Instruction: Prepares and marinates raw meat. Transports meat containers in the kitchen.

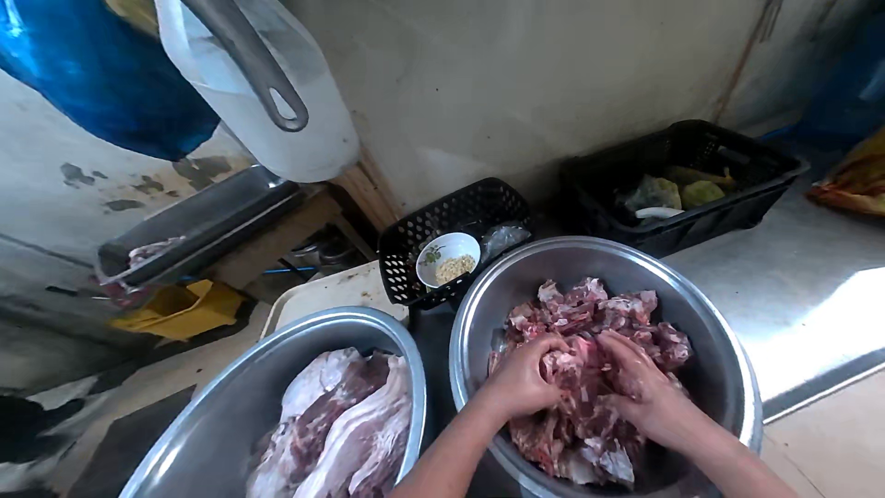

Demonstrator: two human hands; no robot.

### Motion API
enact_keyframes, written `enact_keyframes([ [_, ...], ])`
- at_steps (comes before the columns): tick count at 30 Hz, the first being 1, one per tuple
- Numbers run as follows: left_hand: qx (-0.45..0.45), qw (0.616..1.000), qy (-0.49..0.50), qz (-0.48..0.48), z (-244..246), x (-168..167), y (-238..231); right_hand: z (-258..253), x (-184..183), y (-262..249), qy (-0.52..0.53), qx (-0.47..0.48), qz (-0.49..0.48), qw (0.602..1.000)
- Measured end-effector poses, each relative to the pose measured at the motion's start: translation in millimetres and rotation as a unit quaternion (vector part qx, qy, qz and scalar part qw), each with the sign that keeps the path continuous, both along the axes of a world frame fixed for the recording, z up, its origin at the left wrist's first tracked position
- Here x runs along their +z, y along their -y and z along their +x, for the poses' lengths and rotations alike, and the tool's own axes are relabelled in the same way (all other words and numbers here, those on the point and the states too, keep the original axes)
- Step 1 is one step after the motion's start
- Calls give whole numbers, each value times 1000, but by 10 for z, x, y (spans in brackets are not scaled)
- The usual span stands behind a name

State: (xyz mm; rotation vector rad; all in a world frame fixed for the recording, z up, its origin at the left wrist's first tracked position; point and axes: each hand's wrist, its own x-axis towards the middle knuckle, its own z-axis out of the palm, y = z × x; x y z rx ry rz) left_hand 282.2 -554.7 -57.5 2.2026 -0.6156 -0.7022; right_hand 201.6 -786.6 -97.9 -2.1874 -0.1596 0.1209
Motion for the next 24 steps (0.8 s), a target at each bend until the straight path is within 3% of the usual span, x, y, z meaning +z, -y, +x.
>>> enact_keyframes([
  [3,-101,988,72,90,-124,125,56,18,37,-111,3,58,-149,987],
  [7,-166,971,164,58,-284,78,117,76,107,-183,-35,120,-235,964],
  [13,-146,964,201,95,-251,44,161,100,66,-152,6,103,-251,962],
  [18,-221,938,252,84,-28,16,149,99,-9,-159,52,88,-254,962],
  [24,-248,924,269,109,336,133,298,196,161,-173,-48,1,-197,979],
])
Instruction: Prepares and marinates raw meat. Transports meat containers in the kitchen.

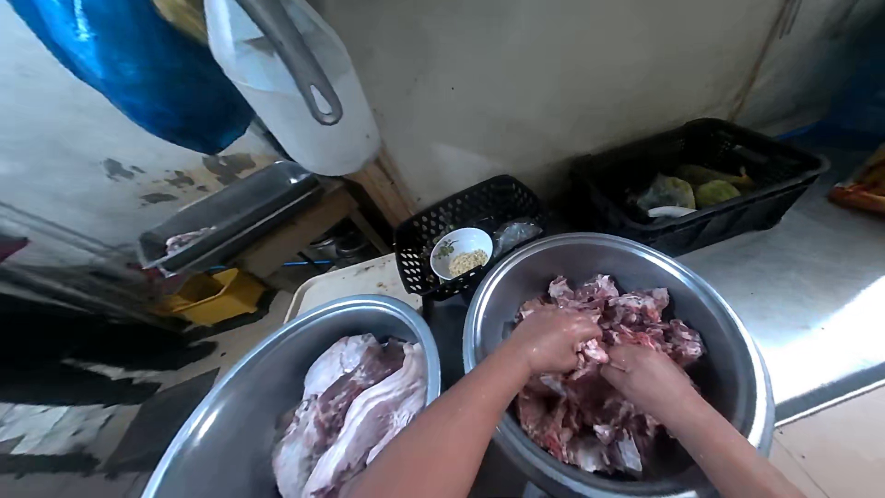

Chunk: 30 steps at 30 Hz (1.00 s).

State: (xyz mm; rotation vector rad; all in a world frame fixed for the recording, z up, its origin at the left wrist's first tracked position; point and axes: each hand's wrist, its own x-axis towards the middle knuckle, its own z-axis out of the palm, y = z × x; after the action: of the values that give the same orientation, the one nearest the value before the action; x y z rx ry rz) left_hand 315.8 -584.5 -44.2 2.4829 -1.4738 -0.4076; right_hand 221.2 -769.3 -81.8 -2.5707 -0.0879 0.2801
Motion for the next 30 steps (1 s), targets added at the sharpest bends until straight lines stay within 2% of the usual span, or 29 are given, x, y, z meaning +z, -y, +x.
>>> enact_keyframes([
  [6,-19,998,47,-31,189,175,210,145,282,113,-35,-64,4,997],
  [12,-20,999,31,-28,388,393,433,166,559,207,1,-122,16,992],
  [16,-34,998,35,-42,397,427,501,81,575,234,19,-124,21,992],
  [19,-17,993,42,-105,256,352,423,-69,523,212,70,-145,81,984],
  [21,39,992,-20,-119,123,288,340,-155,484,210,97,-158,100,977],
  [23,78,981,-131,-118,40,244,228,-218,435,247,130,-146,92,976],
  [26,165,935,-289,-125,-3,325,127,-269,242,305,245,-86,52,964],
  [30,255,907,-328,-65,12,437,288,-207,154,214,357,20,-28,933],
])
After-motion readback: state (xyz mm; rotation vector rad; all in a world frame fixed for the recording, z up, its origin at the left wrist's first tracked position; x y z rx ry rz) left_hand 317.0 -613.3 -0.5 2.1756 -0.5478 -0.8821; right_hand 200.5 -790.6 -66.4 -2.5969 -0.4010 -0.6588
